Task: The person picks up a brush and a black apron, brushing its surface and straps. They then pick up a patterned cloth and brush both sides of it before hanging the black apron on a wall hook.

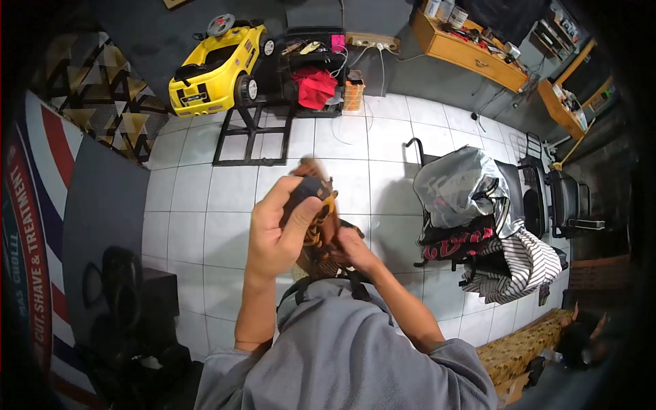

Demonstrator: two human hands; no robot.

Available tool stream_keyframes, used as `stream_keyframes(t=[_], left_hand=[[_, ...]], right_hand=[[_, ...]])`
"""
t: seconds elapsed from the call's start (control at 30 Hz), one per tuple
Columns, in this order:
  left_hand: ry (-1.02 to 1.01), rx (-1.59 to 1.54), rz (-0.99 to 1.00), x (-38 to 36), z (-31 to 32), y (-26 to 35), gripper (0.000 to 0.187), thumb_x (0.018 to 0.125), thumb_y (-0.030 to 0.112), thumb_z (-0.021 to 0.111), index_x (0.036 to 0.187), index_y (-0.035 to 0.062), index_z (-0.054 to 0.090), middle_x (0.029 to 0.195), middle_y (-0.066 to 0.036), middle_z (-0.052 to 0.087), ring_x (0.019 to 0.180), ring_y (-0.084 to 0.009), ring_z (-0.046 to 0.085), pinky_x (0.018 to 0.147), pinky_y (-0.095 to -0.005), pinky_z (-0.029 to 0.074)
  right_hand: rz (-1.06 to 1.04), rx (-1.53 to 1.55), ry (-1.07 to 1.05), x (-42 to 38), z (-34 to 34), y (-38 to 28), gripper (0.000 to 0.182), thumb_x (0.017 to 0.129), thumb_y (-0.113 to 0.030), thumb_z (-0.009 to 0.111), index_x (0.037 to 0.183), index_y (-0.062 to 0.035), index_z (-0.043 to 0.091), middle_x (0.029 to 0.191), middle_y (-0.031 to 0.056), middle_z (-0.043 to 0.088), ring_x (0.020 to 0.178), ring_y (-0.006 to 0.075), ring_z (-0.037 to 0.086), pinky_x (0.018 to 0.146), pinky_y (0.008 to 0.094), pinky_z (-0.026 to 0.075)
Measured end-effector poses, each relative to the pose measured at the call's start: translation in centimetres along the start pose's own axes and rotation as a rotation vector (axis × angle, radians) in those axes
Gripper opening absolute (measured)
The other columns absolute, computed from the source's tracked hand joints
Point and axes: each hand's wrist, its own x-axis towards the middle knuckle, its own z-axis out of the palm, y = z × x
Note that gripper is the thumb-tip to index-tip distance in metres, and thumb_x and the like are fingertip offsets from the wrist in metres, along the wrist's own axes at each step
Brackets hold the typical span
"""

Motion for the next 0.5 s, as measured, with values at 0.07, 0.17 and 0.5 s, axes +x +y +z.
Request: stream_keyframes(t=[0.07,0.17,0.5], left_hand=[[0.054,-0.074,0.042,0.2,-1.0,0.3,0.015,0.092,0.013,0.057,0.095,-0.0012,0.056,0.084,-0.001,0.060,0.076,-0.0055,0.052,0.069,-0.0190,0.043],[0.199,-0.174,0.178,0.2,-2.4,0.3,0.016,0.094,0.014,0.055,0.096,-0.0016,0.056,0.087,-0.003,0.061,0.077,-0.0066,0.053,0.072,-0.0197,0.043],[0.112,-0.156,0.055,0.6,-2.8,0.1,0.012,0.095,0.011,0.051,0.099,0.0004,0.055,0.081,0.004,0.054,0.072,-0.0024,0.046,0.066,-0.0170,0.039]], right_hand=[[0.096,-0.368,0.062,0.4,-1.9,4.8,0.049,0.094,-0.045,0.045,0.082,-0.0003,0.060,0.067,0.0032,0.052,0.059,0.0111,0.046,0.052,0.0275,0.039],[0.536,-1.109,0.086,-2.4,-7.6,13.4,0.062,0.090,-0.054,0.043,0.089,0.0033,0.066,0.078,0.0197,0.066,0.073,0.0298,0.065,0.065,0.0397,0.049],[0.404,-0.577,0.491,-3.3,-7.6,9.8,0.075,0.089,-0.066,0.033,0.064,0.0011,0.055,0.058,0.0076,0.052,0.051,0.0188,0.047,0.051,0.0348,0.039]])
